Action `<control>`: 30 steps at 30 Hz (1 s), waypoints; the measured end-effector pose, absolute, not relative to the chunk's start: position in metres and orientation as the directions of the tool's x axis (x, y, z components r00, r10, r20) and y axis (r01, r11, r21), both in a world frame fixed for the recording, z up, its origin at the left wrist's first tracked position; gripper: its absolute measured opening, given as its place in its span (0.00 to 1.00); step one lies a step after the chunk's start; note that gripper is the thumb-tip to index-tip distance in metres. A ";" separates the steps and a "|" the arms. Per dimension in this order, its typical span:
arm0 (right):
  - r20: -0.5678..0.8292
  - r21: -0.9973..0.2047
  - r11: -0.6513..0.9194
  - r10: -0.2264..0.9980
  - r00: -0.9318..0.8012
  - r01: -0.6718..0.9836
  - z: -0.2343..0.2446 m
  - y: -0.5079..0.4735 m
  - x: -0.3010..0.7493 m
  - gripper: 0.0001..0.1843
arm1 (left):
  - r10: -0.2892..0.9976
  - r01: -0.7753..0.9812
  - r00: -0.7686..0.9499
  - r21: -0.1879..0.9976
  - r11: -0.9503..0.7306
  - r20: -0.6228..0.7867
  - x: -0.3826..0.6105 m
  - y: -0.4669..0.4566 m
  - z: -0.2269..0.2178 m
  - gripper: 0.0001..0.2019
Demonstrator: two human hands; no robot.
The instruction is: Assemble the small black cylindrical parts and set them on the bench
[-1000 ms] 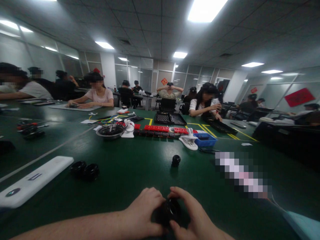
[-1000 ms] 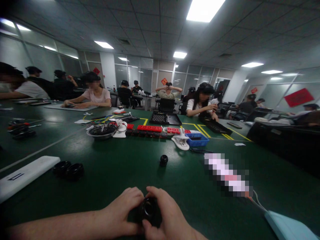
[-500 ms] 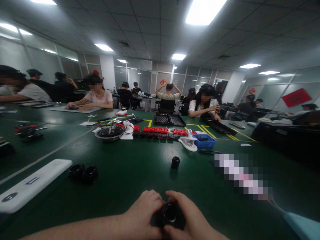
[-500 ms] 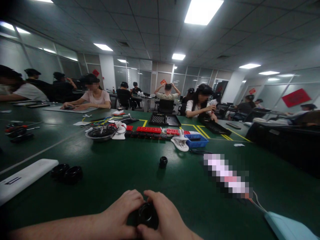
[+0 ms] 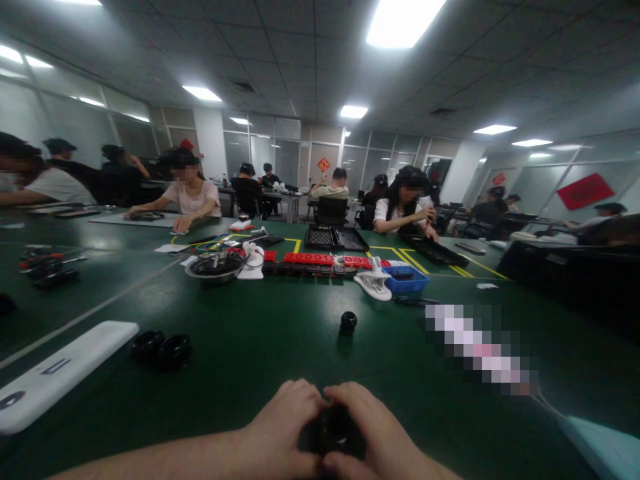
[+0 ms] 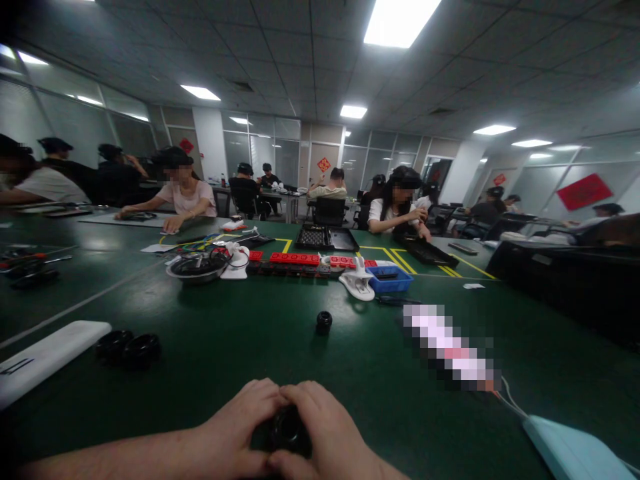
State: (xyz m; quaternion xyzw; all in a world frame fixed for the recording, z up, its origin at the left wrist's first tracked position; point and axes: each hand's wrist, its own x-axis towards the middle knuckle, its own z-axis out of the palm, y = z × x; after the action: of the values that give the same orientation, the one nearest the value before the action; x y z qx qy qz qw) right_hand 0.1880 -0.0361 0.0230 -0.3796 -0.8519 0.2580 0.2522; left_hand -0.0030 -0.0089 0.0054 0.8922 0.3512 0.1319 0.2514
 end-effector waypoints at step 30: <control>0.311 -0.544 0.699 0.681 -0.663 0.464 0.002 -0.031 0.195 0.42 | 0.672 0.525 0.732 0.539 -0.658 0.108 -0.005 -0.008 0.003 0.25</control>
State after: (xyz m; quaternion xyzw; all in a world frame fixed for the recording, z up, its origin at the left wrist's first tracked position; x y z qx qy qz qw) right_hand 0.1951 -0.0307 0.0024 -0.3230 -0.8862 0.2146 0.2534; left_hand -0.0051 -0.0080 0.0033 0.8981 0.3333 0.1508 0.2443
